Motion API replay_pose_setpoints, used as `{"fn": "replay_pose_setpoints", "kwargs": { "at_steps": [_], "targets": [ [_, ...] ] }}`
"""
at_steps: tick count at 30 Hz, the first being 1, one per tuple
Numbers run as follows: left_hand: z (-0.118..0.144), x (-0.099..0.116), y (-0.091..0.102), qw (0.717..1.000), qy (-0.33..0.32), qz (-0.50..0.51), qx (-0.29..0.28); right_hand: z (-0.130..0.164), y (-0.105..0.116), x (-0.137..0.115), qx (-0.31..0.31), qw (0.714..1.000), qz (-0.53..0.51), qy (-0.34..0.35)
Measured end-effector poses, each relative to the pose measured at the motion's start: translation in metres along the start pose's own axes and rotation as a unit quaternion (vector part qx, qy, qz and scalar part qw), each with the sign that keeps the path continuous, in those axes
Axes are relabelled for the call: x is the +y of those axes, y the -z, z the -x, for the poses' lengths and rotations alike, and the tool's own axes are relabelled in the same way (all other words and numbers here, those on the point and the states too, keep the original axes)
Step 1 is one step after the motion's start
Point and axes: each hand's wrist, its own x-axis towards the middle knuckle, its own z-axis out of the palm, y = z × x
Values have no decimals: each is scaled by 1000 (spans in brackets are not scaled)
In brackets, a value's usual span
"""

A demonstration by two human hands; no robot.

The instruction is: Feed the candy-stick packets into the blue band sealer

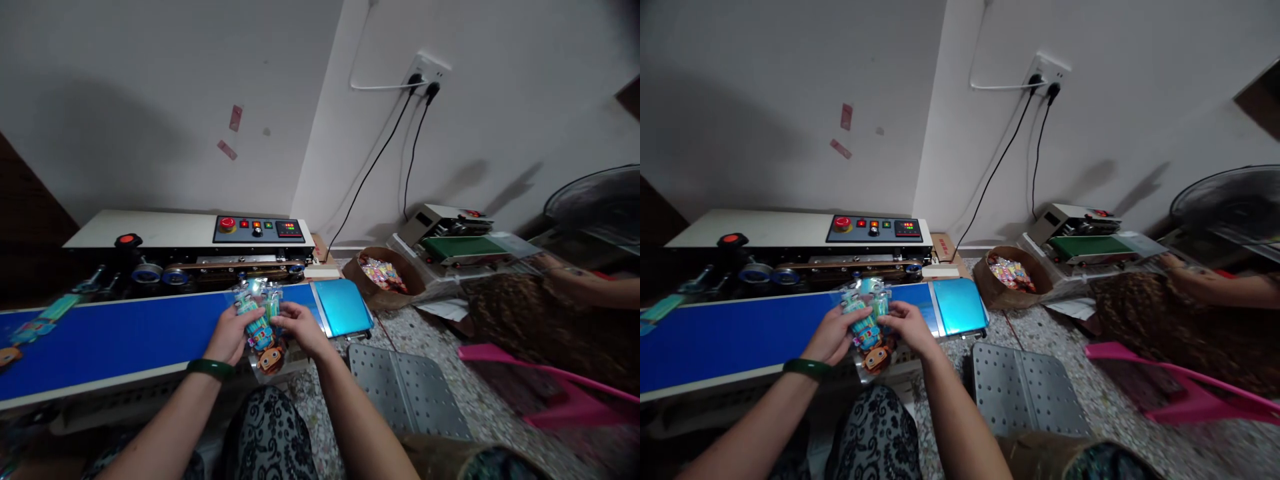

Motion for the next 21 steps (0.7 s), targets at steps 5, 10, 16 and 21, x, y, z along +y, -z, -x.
{"fn": "replay_pose_setpoints", "kwargs": {
  "at_steps": [5,10,16,21],
  "targets": [
    [-2,-3,1,1000,-10,-5,10,0,-5,11,38,996,-76,-4],
    [-5,-7,2,999,-2,-3,32,-5,4,12,128,982,-125,64],
    [-5,-3,4,999,1,-8,46,-19,49,-1,234,965,-105,52],
    [-4,0,4,999,4,-3,42,-44,74,-13,193,981,4,-22]
  ]
}}
